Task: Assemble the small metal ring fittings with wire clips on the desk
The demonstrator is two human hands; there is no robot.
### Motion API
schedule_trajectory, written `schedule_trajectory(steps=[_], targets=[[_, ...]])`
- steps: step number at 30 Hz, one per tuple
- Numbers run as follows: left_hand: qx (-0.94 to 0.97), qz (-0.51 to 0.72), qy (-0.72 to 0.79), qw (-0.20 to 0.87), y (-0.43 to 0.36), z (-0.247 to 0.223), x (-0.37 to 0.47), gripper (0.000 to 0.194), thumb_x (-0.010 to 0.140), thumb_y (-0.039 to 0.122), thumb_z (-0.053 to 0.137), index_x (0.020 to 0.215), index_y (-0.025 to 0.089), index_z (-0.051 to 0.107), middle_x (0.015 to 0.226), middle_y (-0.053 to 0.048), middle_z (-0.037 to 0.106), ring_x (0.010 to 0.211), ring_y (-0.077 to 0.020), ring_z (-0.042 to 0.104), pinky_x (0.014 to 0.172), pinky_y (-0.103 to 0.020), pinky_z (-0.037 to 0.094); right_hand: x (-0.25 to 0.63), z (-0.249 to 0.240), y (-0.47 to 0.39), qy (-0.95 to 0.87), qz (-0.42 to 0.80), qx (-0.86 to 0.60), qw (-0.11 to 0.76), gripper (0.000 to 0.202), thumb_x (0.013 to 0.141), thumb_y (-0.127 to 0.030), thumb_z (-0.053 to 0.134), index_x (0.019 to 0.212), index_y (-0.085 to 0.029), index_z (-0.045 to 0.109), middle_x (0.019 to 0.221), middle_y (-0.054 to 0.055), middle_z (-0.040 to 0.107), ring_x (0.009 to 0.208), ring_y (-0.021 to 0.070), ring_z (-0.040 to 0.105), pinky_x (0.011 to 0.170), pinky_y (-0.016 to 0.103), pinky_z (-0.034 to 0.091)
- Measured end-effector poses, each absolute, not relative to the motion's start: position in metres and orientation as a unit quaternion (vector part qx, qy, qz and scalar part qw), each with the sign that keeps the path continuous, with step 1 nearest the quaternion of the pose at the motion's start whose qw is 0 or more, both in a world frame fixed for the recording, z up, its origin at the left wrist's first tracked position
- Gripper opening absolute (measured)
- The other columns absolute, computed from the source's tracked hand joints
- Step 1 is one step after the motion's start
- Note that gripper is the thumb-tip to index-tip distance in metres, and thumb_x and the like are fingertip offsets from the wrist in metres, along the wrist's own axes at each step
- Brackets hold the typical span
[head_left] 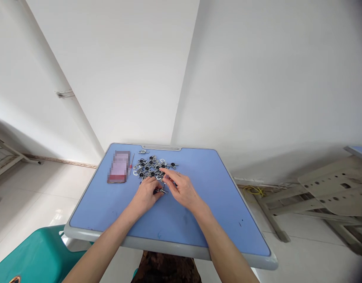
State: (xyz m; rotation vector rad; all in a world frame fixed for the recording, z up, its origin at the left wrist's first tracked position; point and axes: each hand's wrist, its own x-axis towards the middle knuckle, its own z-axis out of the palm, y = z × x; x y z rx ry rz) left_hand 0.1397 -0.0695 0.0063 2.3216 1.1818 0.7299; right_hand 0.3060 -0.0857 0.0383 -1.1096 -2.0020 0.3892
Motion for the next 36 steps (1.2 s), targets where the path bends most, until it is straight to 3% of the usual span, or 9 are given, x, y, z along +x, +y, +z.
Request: schedule_trajectory(steps=[6,11,16,20,23,27,31,34,36], targets=[[0.850,0.224,0.451,0.154,-0.071,0.008,0.140,0.009,0.077,0.021,0.064,0.078,0.019,0.055,0.083,-0.003,0.060,0.082,-0.0205,0.053,0.072,-0.032,0.041,0.309,0.038,-0.081,-0.688,0.202,-0.511,0.473,0.029,0.093,-0.031,0.040,0.113,-0.019,0.057,0.083,0.006,0.066,0.071,0.0153,0.061,0.064,0.026,0.051],[0.853,0.202,0.471,0.098,-0.074,0.009,0.141,0.026,0.072,0.037,0.071,0.076,0.019,0.053,0.080,-0.004,0.062,0.083,-0.0229,0.055,0.072,-0.034,0.040,0.316,0.040,-0.075,-0.628,0.225,-0.536,0.518,0.028,0.089,-0.035,0.046,0.107,-0.017,0.058,0.075,0.004,0.064,0.066,0.0149,0.060,0.059,0.025,0.050],[0.830,0.199,0.497,0.155,-0.076,0.024,0.134,0.033,0.074,0.051,0.064,0.079,0.019,0.056,0.065,0.000,0.060,0.067,-0.0197,0.057,0.066,-0.031,0.040,0.319,0.040,-0.073,-0.611,0.235,-0.543,0.525,0.030,0.089,-0.036,0.046,0.106,-0.015,0.058,0.069,0.003,0.061,0.062,0.0139,0.057,0.059,0.025,0.047],[0.780,0.269,0.505,0.254,-0.069,0.032,0.122,0.012,0.084,0.022,0.047,0.091,0.020,0.058,0.078,0.000,0.066,0.071,-0.0156,0.060,0.064,-0.026,0.042,0.322,0.041,-0.073,-0.593,0.228,-0.555,0.536,0.032,0.089,-0.037,0.042,0.107,-0.014,0.057,0.062,-0.001,0.055,0.055,0.0119,0.050,0.056,0.024,0.043],[0.777,0.270,0.487,0.293,-0.065,0.029,0.117,0.030,0.075,0.007,0.045,0.097,0.020,0.059,0.084,0.000,0.069,0.075,-0.0152,0.061,0.067,-0.025,0.044,0.324,0.042,-0.071,-0.582,0.227,-0.563,0.541,0.033,0.089,-0.037,0.041,0.106,-0.014,0.057,0.058,-0.003,0.050,0.052,0.0113,0.046,0.053,0.023,0.041],[0.788,0.239,0.465,0.326,-0.066,0.024,0.117,0.036,0.068,0.002,0.042,0.095,0.019,0.060,0.082,-0.001,0.070,0.074,-0.0153,0.062,0.067,-0.026,0.045,0.328,0.041,-0.068,-0.578,0.230,-0.570,0.537,0.032,0.087,-0.036,0.042,0.105,-0.014,0.057,0.057,-0.003,0.049,0.050,0.0111,0.045,0.052,0.024,0.041],[0.783,0.217,0.437,0.385,-0.068,0.025,0.118,0.033,0.069,0.004,0.040,0.093,0.017,0.059,0.070,0.000,0.069,0.063,-0.0139,0.060,0.062,-0.025,0.045,0.337,0.041,-0.066,-0.604,0.284,-0.581,0.466,0.026,0.085,-0.027,0.039,0.097,-0.016,0.058,0.054,-0.005,0.044,0.049,0.0110,0.045,0.051,0.023,0.041],[0.778,0.223,0.440,0.390,-0.068,0.026,0.119,0.026,0.072,0.008,0.042,0.090,0.017,0.060,0.067,0.001,0.066,0.061,-0.0133,0.058,0.061,-0.025,0.044,0.347,0.045,-0.069,-0.658,0.331,-0.589,0.332,0.022,0.078,-0.019,0.038,0.081,-0.019,0.060,0.050,-0.007,0.038,0.044,0.0093,0.039,0.045,0.020,0.035],[0.782,0.251,0.449,0.353,-0.067,0.027,0.119,0.023,0.073,0.010,0.046,0.089,0.018,0.060,0.075,0.000,0.066,0.067,-0.0137,0.058,0.064,-0.025,0.045,0.351,0.048,-0.073,-0.702,0.326,-0.581,0.252,0.022,0.075,-0.017,0.040,0.073,-0.019,0.061,0.051,-0.006,0.042,0.045,0.0086,0.036,0.043,0.020,0.030]])
